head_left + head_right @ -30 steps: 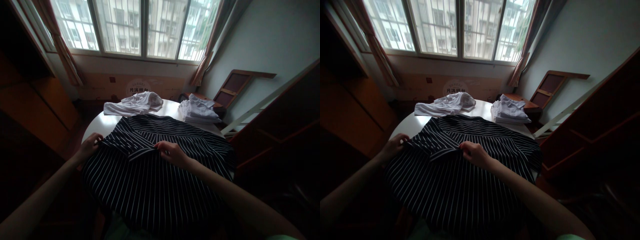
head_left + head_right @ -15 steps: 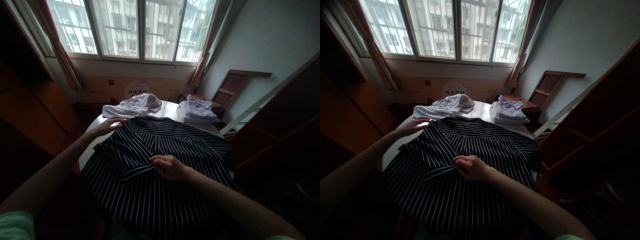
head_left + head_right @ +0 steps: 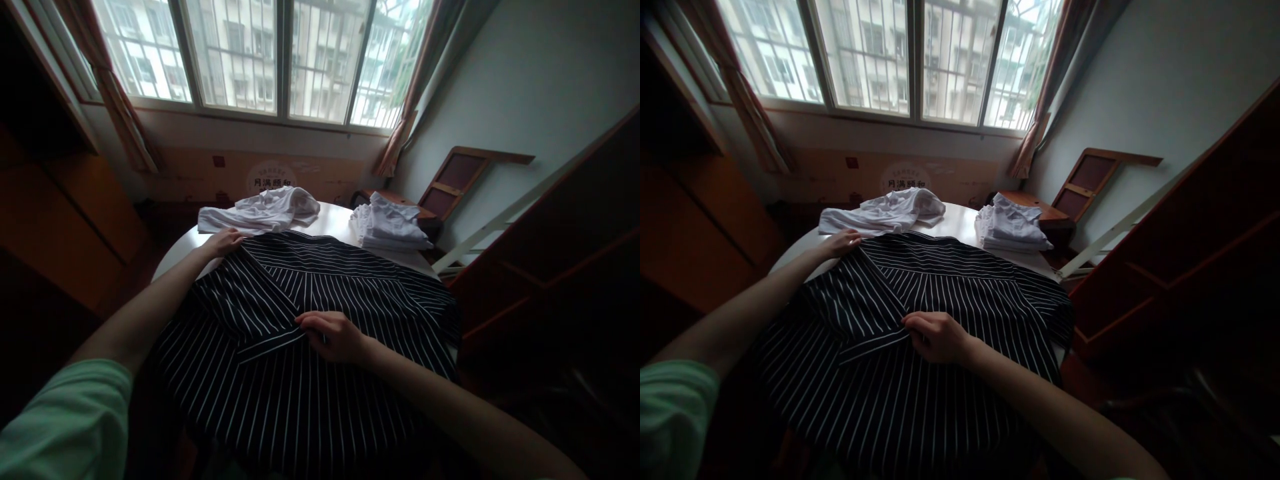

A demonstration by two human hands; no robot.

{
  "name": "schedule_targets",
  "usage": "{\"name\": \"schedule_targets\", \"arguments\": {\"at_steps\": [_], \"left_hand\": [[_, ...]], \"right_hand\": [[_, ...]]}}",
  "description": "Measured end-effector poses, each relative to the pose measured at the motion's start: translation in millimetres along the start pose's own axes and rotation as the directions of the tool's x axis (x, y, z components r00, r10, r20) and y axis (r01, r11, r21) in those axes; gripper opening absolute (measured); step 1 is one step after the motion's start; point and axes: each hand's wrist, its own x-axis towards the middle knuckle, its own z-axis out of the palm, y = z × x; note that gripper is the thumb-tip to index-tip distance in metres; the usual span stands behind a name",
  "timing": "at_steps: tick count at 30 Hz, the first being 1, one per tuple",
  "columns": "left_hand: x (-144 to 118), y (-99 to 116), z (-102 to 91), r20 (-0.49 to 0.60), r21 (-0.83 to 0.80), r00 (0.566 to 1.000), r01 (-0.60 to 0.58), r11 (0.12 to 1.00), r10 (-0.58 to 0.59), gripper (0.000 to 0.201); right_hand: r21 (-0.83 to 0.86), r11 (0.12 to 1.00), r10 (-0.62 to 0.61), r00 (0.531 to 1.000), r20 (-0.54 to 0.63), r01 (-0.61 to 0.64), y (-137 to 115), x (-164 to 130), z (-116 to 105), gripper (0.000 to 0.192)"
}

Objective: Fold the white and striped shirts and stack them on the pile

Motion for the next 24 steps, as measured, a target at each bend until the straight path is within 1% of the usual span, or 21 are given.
{"name": "schedule_targets", "arguments": {"at_steps": [3,5,7,9,11,13,16,21,24], "left_hand": [[-2.8,6.8,8.4,-0.041,0.044,0.998,0.041,0.998,-0.039,0.036],[-1.5,9.0,12.8,-0.071,0.054,0.994,0.088,0.995,-0.084,0.034],[0.6,8.5,16.4,-0.090,0.051,0.989,0.120,0.992,-0.115,0.033],[2.1,6.3,19.7,-0.110,0.041,0.987,0.123,0.992,-0.118,0.032],[2.1,3.8,22.9,-0.142,0.020,0.984,0.116,0.993,-0.112,0.030],[0.8,2.2,25.6,-0.171,-0.007,0.978,0.117,0.993,-0.116,0.028],[-2.3,2.5,26.7,-0.185,-0.051,0.973,0.134,0.990,-0.141,0.027],[-7.5,9.6,20.1,-0.257,-0.151,0.954,0.121,0.981,-0.157,0.029],[-10.8,14.8,15.2,-0.229,-0.154,0.962,0.115,0.981,-0.149,0.028]], "right_hand": [[-0.024,0.999,0.023,0.999,-0.033,-0.024,1.6,-0.8,1.5,0.020],[-0.041,0.996,0.071,0.995,-0.068,-0.074,3.1,-1.2,2.1,0.019],[-0.054,0.990,0.123,0.987,-0.107,-0.129,4.3,-1.8,2.2,0.018],[-0.067,0.987,0.139,0.980,-0.144,-0.149,4.9,-2.5,1.9,0.016],[-0.081,0.989,0.110,0.983,-0.148,-0.123,4.5,-3.1,1.5,0.015],[-0.096,0.993,0.060,0.991,-0.117,-0.071,3.5,-3.1,1.4,0.015],[-0.122,0.992,0.007,0.997,-0.075,-0.016,2.0,-1.9,1.6,0.016],[-0.161,0.986,0.024,0.994,-0.103,-0.041,1.6,1.4,2.0,0.013],[-0.154,0.988,0.011,0.999,-0.053,-0.019,2.0,2.3,2.4,0.013]]}}
